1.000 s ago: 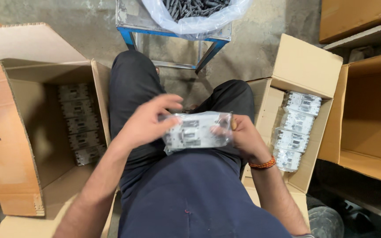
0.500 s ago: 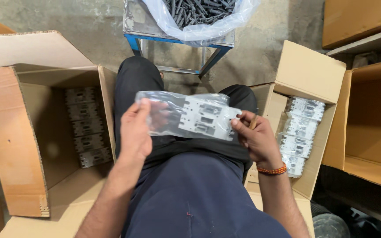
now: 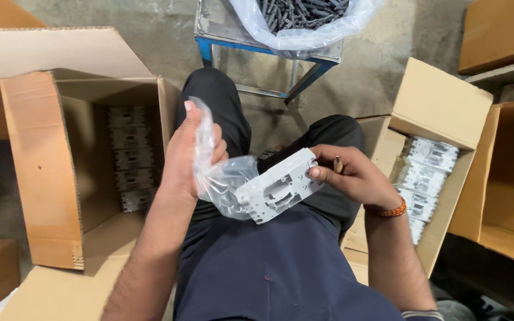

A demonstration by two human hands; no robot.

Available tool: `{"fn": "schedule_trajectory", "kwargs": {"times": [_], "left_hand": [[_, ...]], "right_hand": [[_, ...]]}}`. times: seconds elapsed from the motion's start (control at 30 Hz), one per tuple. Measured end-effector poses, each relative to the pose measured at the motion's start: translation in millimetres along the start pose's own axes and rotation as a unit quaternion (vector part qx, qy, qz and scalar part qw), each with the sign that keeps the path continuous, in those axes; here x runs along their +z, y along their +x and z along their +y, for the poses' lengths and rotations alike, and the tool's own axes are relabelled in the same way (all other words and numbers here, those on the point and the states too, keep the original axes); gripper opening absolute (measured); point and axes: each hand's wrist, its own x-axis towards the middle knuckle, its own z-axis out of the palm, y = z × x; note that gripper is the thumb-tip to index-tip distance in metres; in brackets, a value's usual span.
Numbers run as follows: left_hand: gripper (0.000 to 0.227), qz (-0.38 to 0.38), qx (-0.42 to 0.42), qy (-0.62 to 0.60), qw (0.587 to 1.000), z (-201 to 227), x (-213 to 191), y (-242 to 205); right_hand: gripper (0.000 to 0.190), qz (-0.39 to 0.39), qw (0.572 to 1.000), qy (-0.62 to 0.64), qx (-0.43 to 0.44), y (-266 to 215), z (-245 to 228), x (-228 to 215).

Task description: The person sits on the floor and repeatedly picks up white plastic hardware parts from a cardboard box. They insert small black pins into the parts using a wooden stick, then place the assembled parts into another box.

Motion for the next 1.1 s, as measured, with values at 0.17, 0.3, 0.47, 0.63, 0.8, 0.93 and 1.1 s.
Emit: {"fn": "schedule_trajectory", "kwargs": {"times": [0.17, 0.3, 0.47, 0.63, 0.8, 0.93, 1.1], "left_hand": [[0.048, -0.109, -0.078, 0.294, 0.946, -7.9, -0.1, -11.7], [0.07, -0.21, -0.253, 0.176, 0.928, -23.1, 9.4, -28.4], [0.076, -0.189, -0.229, 0.063, 0.953, -19.6, 14.2, -30.5], [0.074, -0.154, -0.111, -0.036, 0.981, -9.7, 16.7, -36.8], [0.075, -0.11, -0.106, -0.062, 0.986, -6.0, 19.4, -39.1], [0.08, -0.129, -0.076, -0.061, 0.987, -2.5, 27.0, -43.9], [0.087, -0.078, -0.081, -0.025, 0.993, -1.5, 28.3, -45.7]], "right_hand": [[0.03, -0.072, 0.984, -0.149, -0.058, 28.9, -40.1, -13.0], [0.032, -0.152, 0.964, -0.2, -0.083, 56.8, -62.6, -13.3], [0.024, -0.014, 0.976, -0.202, -0.08, 93.6, -58.4, -33.6], [0.016, 0.281, 0.891, -0.351, -0.065, 165.4, -53.2, -87.2], [0.013, 0.266, 0.801, -0.532, -0.067, 223.1, -36.0, -108.9], [0.014, 0.222, 0.767, -0.597, -0.075, 242.9, -25.6, -117.5], [0.006, 0.289, 0.781, -0.478, -0.281, 213.6, -36.9, -117.4]]}}
